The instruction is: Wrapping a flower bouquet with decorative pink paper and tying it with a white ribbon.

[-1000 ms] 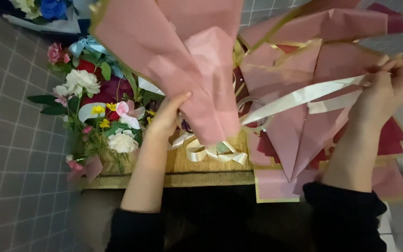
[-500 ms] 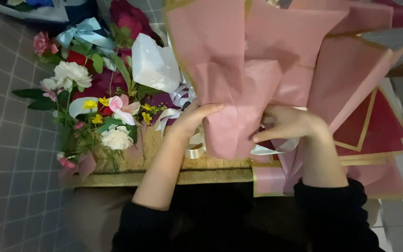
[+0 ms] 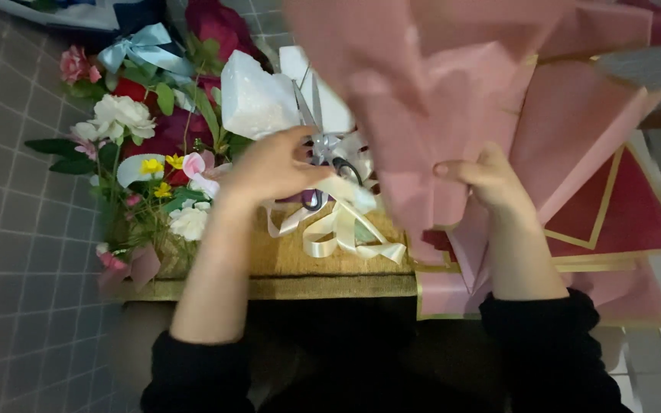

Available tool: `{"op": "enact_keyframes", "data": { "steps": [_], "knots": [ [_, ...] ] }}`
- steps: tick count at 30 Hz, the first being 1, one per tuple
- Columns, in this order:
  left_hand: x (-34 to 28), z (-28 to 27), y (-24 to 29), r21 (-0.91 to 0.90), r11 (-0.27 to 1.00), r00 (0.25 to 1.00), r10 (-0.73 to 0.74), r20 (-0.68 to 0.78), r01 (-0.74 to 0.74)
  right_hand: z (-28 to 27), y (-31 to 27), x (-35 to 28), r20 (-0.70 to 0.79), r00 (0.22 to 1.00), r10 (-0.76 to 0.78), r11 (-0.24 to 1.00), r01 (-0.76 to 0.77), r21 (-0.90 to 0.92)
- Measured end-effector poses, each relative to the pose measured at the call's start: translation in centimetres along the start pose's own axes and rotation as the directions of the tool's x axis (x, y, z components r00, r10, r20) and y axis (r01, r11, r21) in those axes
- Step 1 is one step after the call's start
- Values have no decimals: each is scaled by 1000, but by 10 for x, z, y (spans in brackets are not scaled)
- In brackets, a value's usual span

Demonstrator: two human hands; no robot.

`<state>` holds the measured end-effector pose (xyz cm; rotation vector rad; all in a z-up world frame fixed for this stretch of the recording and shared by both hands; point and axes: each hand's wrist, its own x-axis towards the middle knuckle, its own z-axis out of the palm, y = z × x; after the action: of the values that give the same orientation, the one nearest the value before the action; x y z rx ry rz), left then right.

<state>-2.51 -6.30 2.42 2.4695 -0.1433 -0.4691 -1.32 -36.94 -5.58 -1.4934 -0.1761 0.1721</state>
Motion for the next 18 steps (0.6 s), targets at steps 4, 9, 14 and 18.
{"op": "enact_keyframes", "data": {
  "steps": [4,9,14,18],
  "knots": [
    [-40,-30,-5,206,965,987,-162,-18,163,-72,61,24,-57,993,-100,989,93,-115],
    [-56,-39,-20,6,912,901,-405,156,410,-63,13,9,-248,959,-139,990,130,-56],
    [-29,10,-86,-125,964,941,-194,278,236,-75,15,8,-256,966,48,998,-38,45],
    [-21,28,-99,-340,883,929,-227,294,323,-99,22,5,-169,957,238,965,-213,153]
  ]
}}
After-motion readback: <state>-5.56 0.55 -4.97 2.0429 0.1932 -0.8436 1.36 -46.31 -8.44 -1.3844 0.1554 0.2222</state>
